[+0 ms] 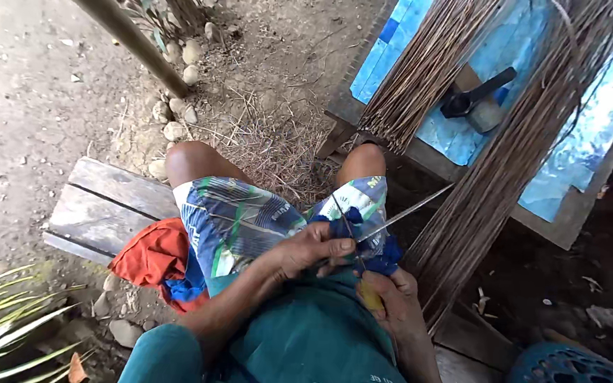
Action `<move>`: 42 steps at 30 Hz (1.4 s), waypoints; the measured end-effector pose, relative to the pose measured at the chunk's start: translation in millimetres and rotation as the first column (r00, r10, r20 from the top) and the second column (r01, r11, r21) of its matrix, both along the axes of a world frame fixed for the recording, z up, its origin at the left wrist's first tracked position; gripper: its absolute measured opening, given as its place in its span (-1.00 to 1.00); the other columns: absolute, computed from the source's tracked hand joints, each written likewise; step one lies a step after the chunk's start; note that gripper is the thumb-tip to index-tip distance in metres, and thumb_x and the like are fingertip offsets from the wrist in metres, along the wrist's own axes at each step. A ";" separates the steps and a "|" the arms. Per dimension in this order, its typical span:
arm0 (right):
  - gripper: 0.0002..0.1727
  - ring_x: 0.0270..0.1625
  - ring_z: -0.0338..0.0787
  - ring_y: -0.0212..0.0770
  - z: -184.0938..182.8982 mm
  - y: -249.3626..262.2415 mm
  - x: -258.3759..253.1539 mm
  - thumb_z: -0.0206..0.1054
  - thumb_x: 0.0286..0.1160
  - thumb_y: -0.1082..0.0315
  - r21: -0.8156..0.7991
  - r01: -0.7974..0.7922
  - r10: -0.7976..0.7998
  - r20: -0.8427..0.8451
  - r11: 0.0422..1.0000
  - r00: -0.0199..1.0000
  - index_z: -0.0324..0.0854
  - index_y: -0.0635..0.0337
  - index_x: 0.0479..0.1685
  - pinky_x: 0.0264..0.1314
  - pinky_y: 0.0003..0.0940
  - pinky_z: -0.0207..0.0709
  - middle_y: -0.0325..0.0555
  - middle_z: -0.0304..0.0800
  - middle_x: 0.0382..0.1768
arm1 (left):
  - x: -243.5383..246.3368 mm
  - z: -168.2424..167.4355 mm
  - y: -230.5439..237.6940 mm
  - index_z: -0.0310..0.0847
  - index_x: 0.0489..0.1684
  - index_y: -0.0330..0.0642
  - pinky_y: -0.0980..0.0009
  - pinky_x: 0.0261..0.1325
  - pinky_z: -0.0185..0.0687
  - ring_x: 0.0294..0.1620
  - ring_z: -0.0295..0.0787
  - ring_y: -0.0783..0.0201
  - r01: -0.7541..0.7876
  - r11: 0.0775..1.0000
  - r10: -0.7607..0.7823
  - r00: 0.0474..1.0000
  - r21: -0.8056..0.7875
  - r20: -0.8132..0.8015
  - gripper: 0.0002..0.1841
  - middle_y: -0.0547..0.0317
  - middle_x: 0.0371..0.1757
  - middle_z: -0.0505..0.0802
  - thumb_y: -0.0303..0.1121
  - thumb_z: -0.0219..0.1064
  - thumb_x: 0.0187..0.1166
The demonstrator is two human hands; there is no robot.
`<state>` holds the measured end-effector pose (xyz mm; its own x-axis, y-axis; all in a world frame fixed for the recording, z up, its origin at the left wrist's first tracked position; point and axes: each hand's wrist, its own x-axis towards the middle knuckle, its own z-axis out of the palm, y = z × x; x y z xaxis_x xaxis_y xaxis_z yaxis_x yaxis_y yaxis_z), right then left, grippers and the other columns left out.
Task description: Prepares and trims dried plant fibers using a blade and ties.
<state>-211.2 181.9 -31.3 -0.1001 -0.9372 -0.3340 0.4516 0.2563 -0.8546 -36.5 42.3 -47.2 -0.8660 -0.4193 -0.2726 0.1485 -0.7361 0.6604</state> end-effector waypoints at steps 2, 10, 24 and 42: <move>-0.84 -0.67 0.57 -0.66 5.6 12.6 -1.4 0.36 0.64 0.23 0.004 -0.060 0.061 -0.076 0.998 0.995 0.83 -0.03 -0.01 -0.67 -0.74 0.48 -0.40 0.78 -0.52 | 8.8 -3.9 -18.2 0.72 -0.28 0.10 0.70 -0.58 0.47 -0.67 0.51 0.66 -0.143 0.989 0.144 0.988 -0.026 0.051 -0.88 0.51 -0.54 0.72 -0.16 0.35 0.60; -0.75 -0.76 0.49 -0.63 3.6 52.9 1.2 0.35 0.60 0.09 0.318 0.033 -0.190 0.477 0.947 0.858 0.82 0.01 -0.06 -0.69 -0.73 0.40 -0.45 0.57 -0.75 | 50.5 -28.4 -107.6 0.58 0.03 0.06 0.59 -0.61 0.47 -0.72 0.42 0.54 -0.721 0.692 0.692 0.654 -0.026 0.306 -0.58 0.48 -0.64 0.56 0.05 -0.17 0.89; -0.72 -0.75 0.55 -0.66 1.3 49.9 3.6 0.23 0.66 0.12 0.202 -0.228 -0.030 0.808 0.952 0.589 0.83 0.00 -0.04 -0.73 -0.78 0.40 -0.48 0.66 -0.70 | 22.2 -20.6 -62.7 0.65 -0.30 0.09 0.67 -0.62 0.48 -0.74 0.50 0.62 -0.405 0.907 0.419 0.896 -0.114 0.146 -0.78 0.50 -0.72 0.64 -0.09 0.18 0.70; -0.70 -0.74 0.53 -0.59 -6.1 14.3 3.2 0.30 0.67 0.13 0.291 -0.016 -0.125 0.460 0.957 0.879 0.74 0.13 0.12 -0.67 -0.69 0.48 -0.38 0.63 -0.69 | 23.0 -23.0 -38.0 0.76 -0.08 -0.06 0.64 -0.54 0.59 -0.64 0.62 0.56 -0.131 0.990 0.137 0.984 0.058 -0.115 -0.73 0.35 -0.52 0.77 -0.07 0.50 0.53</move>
